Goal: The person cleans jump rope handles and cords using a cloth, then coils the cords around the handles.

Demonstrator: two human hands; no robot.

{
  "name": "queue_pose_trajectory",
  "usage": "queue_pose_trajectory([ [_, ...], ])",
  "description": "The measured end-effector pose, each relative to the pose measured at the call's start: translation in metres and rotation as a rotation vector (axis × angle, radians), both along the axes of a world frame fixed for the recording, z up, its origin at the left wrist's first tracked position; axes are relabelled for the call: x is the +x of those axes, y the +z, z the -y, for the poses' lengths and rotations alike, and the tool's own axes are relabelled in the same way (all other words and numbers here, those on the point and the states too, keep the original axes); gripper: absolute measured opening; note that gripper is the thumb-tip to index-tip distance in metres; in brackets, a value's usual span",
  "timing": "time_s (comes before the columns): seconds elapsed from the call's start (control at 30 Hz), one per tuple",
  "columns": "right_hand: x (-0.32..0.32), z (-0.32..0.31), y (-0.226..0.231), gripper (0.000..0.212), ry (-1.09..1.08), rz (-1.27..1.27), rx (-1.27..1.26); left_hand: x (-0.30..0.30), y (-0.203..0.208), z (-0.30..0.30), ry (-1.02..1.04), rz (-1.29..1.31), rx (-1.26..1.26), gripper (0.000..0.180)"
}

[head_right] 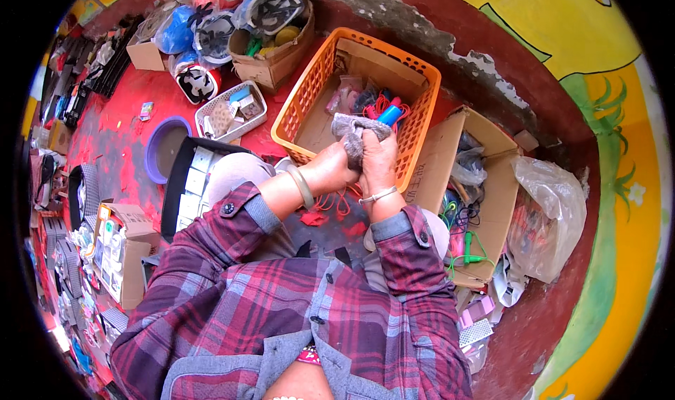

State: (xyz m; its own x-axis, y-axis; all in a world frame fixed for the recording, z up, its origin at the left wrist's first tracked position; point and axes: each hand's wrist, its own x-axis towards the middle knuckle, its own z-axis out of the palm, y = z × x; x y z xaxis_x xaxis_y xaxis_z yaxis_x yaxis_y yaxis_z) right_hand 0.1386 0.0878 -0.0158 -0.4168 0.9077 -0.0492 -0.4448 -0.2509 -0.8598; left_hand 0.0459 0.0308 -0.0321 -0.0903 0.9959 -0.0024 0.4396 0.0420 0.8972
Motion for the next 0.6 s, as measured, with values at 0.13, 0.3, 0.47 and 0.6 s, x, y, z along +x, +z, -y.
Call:
queue_pose_trajectory([
  [0.13,0.003,-0.016,-0.001,0.017,-0.031,-0.094,-0.127,0.002,0.008,0.002,-0.007,-0.05,-0.066,0.048],
  [0.3,0.017,-0.041,-0.005,0.03,0.156,-0.371,-0.139,-0.009,0.029,0.007,-0.251,0.45,-0.135,0.041],
  [0.47,0.026,-0.044,0.004,0.028,0.341,-0.515,0.073,-0.013,0.03,0.018,-0.467,1.108,-0.393,0.034],
  [0.6,0.025,-0.033,0.025,0.02,0.333,-0.547,-0.08,-0.009,0.044,0.022,-0.472,1.078,-0.457,0.032],
])
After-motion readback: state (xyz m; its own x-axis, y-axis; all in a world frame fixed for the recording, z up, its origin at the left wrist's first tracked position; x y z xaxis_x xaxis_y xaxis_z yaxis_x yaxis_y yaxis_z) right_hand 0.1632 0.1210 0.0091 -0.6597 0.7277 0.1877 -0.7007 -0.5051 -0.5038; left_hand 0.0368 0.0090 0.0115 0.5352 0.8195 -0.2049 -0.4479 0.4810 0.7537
